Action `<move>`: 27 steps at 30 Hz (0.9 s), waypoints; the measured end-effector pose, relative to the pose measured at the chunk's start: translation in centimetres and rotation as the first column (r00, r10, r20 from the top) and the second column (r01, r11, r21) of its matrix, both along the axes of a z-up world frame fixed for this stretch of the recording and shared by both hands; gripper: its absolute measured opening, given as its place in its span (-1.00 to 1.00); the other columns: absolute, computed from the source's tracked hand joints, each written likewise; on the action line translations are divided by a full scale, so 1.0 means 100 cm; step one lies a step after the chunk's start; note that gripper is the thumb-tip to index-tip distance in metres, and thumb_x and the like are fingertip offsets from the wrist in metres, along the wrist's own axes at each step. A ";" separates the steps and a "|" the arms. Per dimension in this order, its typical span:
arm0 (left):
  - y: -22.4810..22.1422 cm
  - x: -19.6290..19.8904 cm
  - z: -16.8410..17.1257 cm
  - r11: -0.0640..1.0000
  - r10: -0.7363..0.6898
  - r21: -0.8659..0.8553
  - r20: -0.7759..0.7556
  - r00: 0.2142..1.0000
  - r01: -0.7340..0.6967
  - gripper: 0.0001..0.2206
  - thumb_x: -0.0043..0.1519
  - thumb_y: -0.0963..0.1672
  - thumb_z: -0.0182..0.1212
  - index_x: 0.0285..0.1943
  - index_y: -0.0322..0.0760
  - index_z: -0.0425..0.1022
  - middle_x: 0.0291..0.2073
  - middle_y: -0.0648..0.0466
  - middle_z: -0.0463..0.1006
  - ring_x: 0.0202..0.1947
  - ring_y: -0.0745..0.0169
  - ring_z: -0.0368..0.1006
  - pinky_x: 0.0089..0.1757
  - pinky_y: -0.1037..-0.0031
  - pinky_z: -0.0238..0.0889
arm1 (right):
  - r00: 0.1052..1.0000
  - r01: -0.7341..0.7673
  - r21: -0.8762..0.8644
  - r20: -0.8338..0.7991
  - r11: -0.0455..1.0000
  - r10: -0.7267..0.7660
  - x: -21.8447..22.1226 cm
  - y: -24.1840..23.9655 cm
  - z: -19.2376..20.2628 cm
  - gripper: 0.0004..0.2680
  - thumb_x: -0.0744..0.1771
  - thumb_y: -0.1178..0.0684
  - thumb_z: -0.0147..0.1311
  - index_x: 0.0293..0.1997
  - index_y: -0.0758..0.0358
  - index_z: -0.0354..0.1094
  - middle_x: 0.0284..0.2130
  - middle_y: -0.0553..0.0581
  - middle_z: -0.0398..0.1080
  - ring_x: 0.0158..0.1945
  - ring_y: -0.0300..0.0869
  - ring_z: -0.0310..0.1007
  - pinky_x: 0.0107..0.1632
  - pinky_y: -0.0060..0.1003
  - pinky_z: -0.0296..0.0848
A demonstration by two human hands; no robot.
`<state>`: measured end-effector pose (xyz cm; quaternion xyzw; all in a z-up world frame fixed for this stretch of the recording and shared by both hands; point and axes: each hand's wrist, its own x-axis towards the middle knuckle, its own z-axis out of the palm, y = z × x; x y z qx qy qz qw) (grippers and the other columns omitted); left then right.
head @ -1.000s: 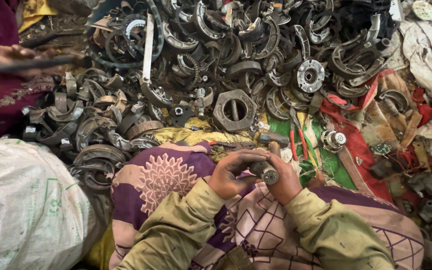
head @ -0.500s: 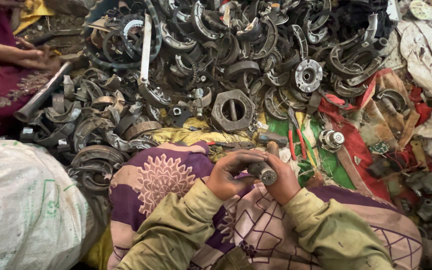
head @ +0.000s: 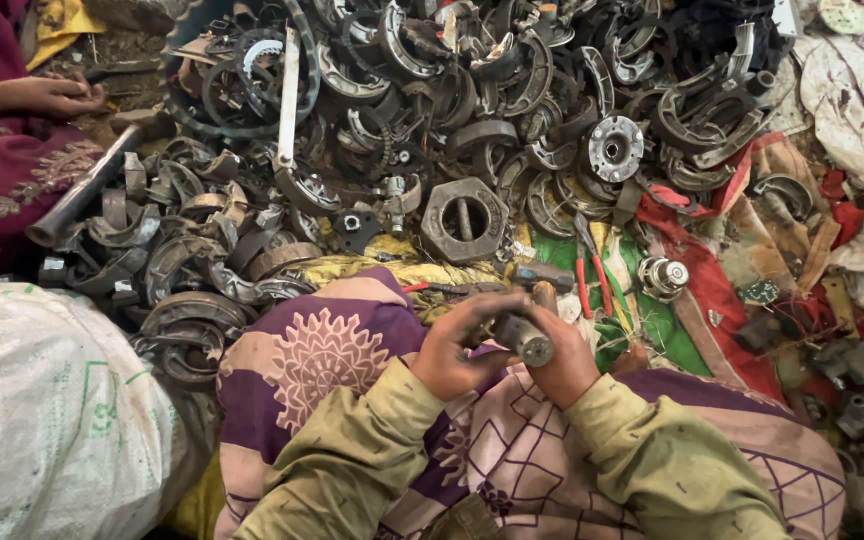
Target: The person sits on the floor and uses a hammer and pliers to disassemble small metal components from a large pile of scrap. They repeatedly strike parts to separate pieces and use pliers to pull out small metal bits, placing them aside.
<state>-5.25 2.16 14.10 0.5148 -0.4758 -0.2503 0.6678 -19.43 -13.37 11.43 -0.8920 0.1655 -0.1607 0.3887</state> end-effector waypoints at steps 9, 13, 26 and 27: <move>-0.015 -0.004 -0.064 0.957 -0.093 0.146 -0.660 0.745 0.249 -0.56 0.31 -0.16 0.27 0.38 -0.31 0.31 0.03 0.05 0.50 -0.01 0.22 0.41 -0.04 0.37 0.35 | 0.947 -0.156 -0.035 -0.289 0.987 0.139 0.007 -0.004 0.013 -0.78 0.27 -0.04 0.35 -0.18 0.29 0.50 -0.43 0.30 0.51 -0.30 0.15 0.52 -0.23 -0.06 0.46; -0.013 0.019 -0.050 0.995 0.036 0.099 -0.510 0.859 0.017 -0.68 0.40 -0.19 0.17 0.32 -0.37 0.32 0.04 0.02 0.54 0.00 0.25 0.45 0.00 0.45 0.40 | 0.988 -0.053 0.015 -0.145 0.999 0.054 0.002 -0.035 0.027 -0.82 0.30 0.02 0.24 -0.10 0.26 0.54 -0.43 0.23 0.54 -0.40 -0.09 0.53 -0.29 -0.22 0.46; -0.070 0.112 -0.167 0.265 -0.060 0.870 0.446 0.893 -0.416 -0.74 0.23 -0.15 0.18 0.05 -0.36 0.56 -0.12 -0.31 0.62 -0.07 -0.27 0.58 0.00 0.10 0.45 | 0.916 0.402 0.267 -0.115 0.876 -0.385 -0.004 -0.084 0.014 -0.78 0.35 0.00 0.20 -0.05 0.36 0.53 -0.45 0.13 0.56 -0.43 -0.31 0.46 -0.34 -0.37 0.41; -0.070 0.113 -0.180 0.225 -0.075 0.870 0.465 0.882 -0.439 -0.77 0.18 -0.15 0.21 -0.06 -0.35 0.65 -0.12 -0.28 0.63 -0.03 -0.24 0.57 0.01 0.12 0.46 | 0.913 0.408 0.347 -0.149 0.844 -0.380 -0.003 -0.084 0.010 -0.78 0.35 -0.01 0.20 -0.03 0.34 0.54 -0.46 0.16 0.55 -0.46 -0.29 0.42 -0.38 -0.34 0.38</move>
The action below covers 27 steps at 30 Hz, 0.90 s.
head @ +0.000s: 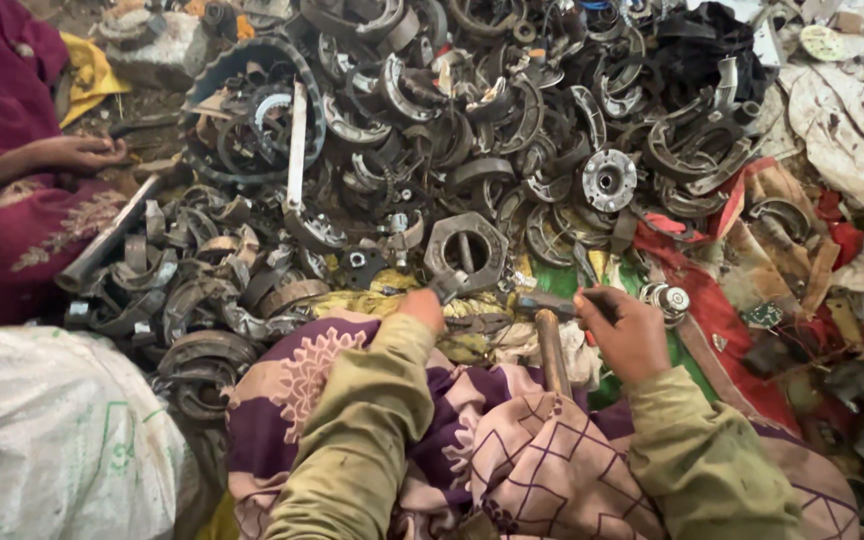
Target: The person sits on the floor and uses a hammer and pliers to disassemble small metal components from a large pile of scrap. They repeatedly strike parts to separate pieces and use pliers to pull out small metal bits, placing them aside.
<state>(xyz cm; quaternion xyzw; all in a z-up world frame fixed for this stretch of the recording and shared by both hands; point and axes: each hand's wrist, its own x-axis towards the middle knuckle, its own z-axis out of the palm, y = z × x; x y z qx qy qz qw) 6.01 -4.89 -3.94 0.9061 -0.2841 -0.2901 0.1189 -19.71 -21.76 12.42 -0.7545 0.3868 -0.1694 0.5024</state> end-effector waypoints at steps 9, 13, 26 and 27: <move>0.016 -0.004 0.043 0.951 0.087 -0.309 0.267 0.960 0.000 -0.84 0.11 -0.13 0.34 -0.24 -0.37 0.64 -0.24 -0.26 0.62 -0.14 -0.32 0.56 -0.11 0.04 0.43 | 0.890 -0.356 -0.265 -0.390 0.896 0.238 0.001 0.003 -0.070 -0.67 0.27 -0.22 0.22 -0.11 0.26 0.56 -0.32 0.29 0.59 -0.25 0.07 0.61 -0.13 -0.10 0.53; 0.017 0.002 0.058 0.924 0.218 -0.330 0.039 0.975 -0.194 -0.66 0.07 -0.02 0.48 -0.23 -0.40 0.59 -0.28 -0.30 0.60 -0.16 -0.36 0.52 -0.12 0.02 0.38 | 0.802 -0.391 -0.297 -0.575 0.871 0.164 0.000 0.001 -0.095 -0.63 0.26 -0.30 0.18 -0.09 0.22 0.55 -0.29 0.31 0.57 -0.17 0.16 0.58 -0.03 -0.02 0.52; 0.008 0.002 0.032 0.909 0.070 -0.417 0.139 0.988 -0.006 -0.71 0.04 -0.10 0.50 -0.18 -0.40 0.60 -0.25 -0.30 0.60 -0.12 -0.38 0.51 -0.07 0.01 0.38 | 0.644 -0.322 -0.015 -0.737 0.947 0.207 -0.005 -0.001 -0.144 -0.28 0.16 -0.50 0.27 0.09 0.52 0.28 -0.04 0.57 0.45 0.07 0.26 0.50 0.12 0.03 0.47; 0.006 0.001 0.028 0.893 0.048 -0.449 0.152 0.987 0.026 -0.71 0.06 -0.10 0.49 -0.17 -0.41 0.60 -0.25 -0.30 0.60 -0.12 -0.38 0.51 -0.07 0.00 0.37 | 0.671 -0.287 0.012 -0.711 0.958 0.210 -0.005 -0.002 -0.145 -0.27 0.14 -0.48 0.30 0.09 0.53 0.26 -0.03 0.55 0.46 0.08 0.24 0.51 0.13 0.03 0.47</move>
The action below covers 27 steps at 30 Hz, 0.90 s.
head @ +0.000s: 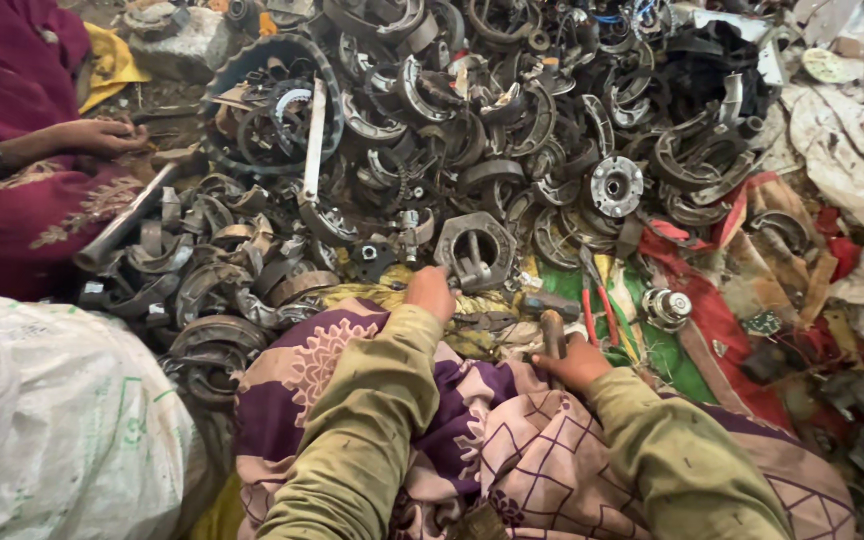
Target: The person sits on the floor and uses a hammer and pliers to disassemble small metal components from a large pile of scrap. They repeatedly strike parts to separate pieces and use pliers to pull out small metal bits, placing them aside.
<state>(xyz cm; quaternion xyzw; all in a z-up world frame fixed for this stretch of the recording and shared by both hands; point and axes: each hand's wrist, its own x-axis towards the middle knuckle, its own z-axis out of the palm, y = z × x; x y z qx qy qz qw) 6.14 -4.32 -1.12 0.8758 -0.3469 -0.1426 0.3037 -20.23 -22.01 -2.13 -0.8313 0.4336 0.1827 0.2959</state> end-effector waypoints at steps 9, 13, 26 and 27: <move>-0.008 -0.002 -0.031 0.998 0.049 -0.045 0.146 0.988 -0.043 -0.90 0.09 -0.24 0.32 -0.24 -0.36 0.62 -0.16 -0.26 0.59 -0.06 -0.29 0.52 0.01 0.13 0.41 | 0.653 0.466 0.880 -0.270 0.094 -0.707 0.009 -0.009 0.000 -0.75 0.29 -0.07 0.13 -0.09 0.30 0.46 -0.30 0.27 0.55 -0.31 0.08 0.55 -0.16 0.05 0.56; -0.004 -0.003 -0.012 1.000 -0.006 -0.028 0.050 0.999 0.007 -0.72 -0.01 -0.14 0.49 -0.21 -0.42 0.60 -0.21 -0.29 0.57 -0.10 -0.33 0.49 -0.03 0.09 0.38 | 0.788 0.436 0.784 -0.096 0.442 -0.608 0.007 -0.008 -0.009 -0.72 0.27 -0.10 0.26 -0.12 0.34 0.48 -0.45 0.22 0.53 -0.43 0.02 0.50 -0.26 -0.04 0.52; -0.007 -0.005 0.015 0.986 0.095 0.148 -0.088 0.992 -0.081 -0.67 0.00 -0.08 0.53 -0.21 -0.43 0.61 -0.24 -0.31 0.60 -0.10 -0.36 0.52 -0.05 0.08 0.40 | 0.537 0.156 -0.138 0.843 0.978 0.033 0.032 0.031 0.142 -0.55 0.25 -0.02 0.28 0.17 0.42 0.24 -0.16 0.28 0.54 -0.18 -0.05 0.57 -0.13 -0.16 0.51; -0.007 -0.004 0.009 0.988 0.061 0.146 -0.060 0.996 -0.052 -0.69 0.03 -0.07 0.52 -0.23 -0.43 0.62 -0.24 -0.31 0.61 -0.10 -0.37 0.52 -0.05 0.07 0.39 | 0.497 0.164 -0.151 0.866 0.975 0.051 0.037 0.031 0.146 -0.52 0.25 -0.03 0.28 0.21 0.43 0.17 -0.14 0.27 0.54 -0.17 -0.06 0.57 -0.15 -0.17 0.50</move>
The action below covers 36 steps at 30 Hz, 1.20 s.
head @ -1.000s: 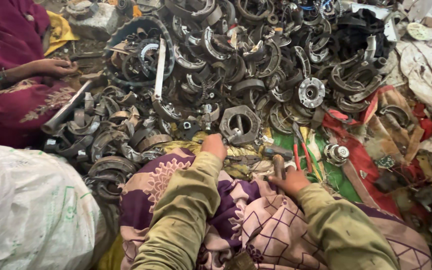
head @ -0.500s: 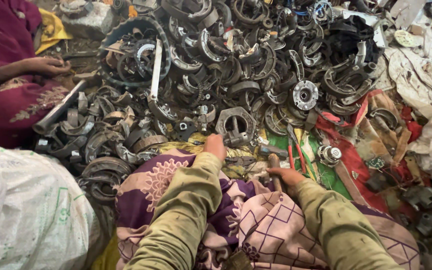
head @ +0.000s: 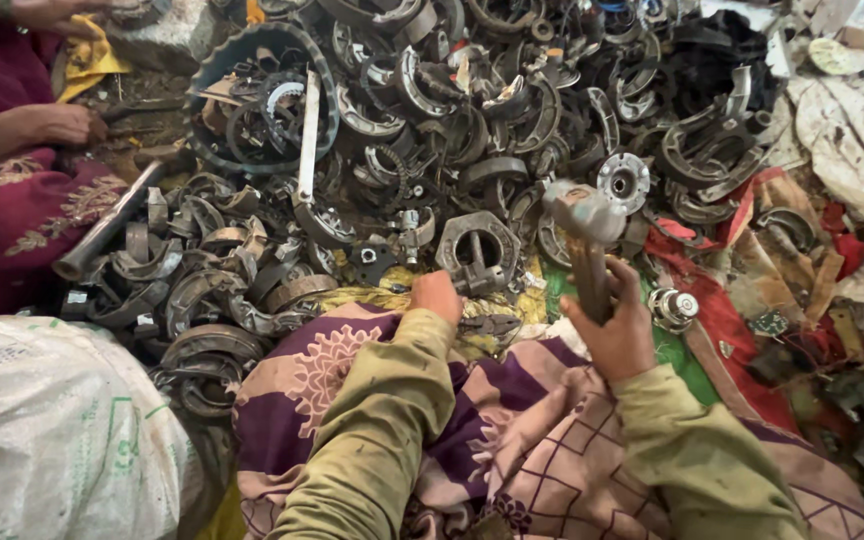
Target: The person sits on the floor and uses a hammer and pliers to disassemble small metal components from a large pile of scrap. They repeatedly strike parts to separate pieces and use pliers to pull out small metal bits, placing them aside.
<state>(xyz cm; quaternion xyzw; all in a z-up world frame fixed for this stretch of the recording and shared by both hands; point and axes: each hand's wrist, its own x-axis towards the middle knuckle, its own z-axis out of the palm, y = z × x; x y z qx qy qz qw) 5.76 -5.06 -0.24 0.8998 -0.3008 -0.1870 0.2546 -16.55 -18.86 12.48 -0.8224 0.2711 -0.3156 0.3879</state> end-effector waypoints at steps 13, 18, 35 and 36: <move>-0.009 0.000 -0.050 0.998 0.057 0.002 -0.062 0.996 -0.057 -0.72 -0.03 -0.10 0.49 -0.32 -0.45 0.62 -0.32 -0.37 0.59 -0.19 -0.42 0.53 -0.12 0.03 0.43 | 0.862 0.168 0.377 -0.504 0.911 0.049 0.002 0.010 -0.025 -0.67 0.32 -0.16 0.16 0.03 0.29 0.38 -0.62 0.13 0.46 -0.64 -0.19 0.42 -0.53 -0.24 0.41; -0.017 0.001 -0.065 1.000 0.013 0.014 0.026 1.000 -0.014 -0.87 0.10 -0.19 0.23 -0.32 -0.41 0.64 -0.33 -0.35 0.60 -0.19 -0.39 0.55 -0.10 0.04 0.44 | 0.990 -0.091 0.336 0.136 0.937 0.047 -0.011 0.004 0.027 -0.80 0.41 -0.05 0.09 -0.22 0.30 0.39 -0.57 -0.04 0.39 -0.56 -0.33 0.34 -0.49 -0.36 0.34; -0.009 0.001 -0.028 0.997 0.057 -0.039 -0.052 0.997 -0.059 -0.88 0.04 -0.23 0.24 -0.30 -0.44 0.62 -0.29 -0.38 0.59 -0.17 -0.42 0.53 -0.10 0.02 0.42 | 0.939 0.218 0.499 -0.343 0.839 -0.039 0.009 0.007 -0.005 -0.67 0.36 -0.22 0.05 -0.35 0.32 0.41 -0.67 0.10 0.37 -0.65 -0.21 0.36 -0.57 -0.22 0.36; -0.009 0.001 -0.027 0.998 0.048 -0.033 -0.059 0.997 -0.050 -0.88 0.05 -0.23 0.25 -0.29 -0.44 0.62 -0.29 -0.38 0.59 -0.16 -0.42 0.53 -0.09 0.03 0.43 | 0.979 0.164 0.520 -0.191 0.838 -0.074 0.005 0.010 0.010 -0.69 0.37 -0.19 0.05 -0.36 0.31 0.40 -0.68 0.08 0.35 -0.65 -0.25 0.32 -0.58 -0.25 0.32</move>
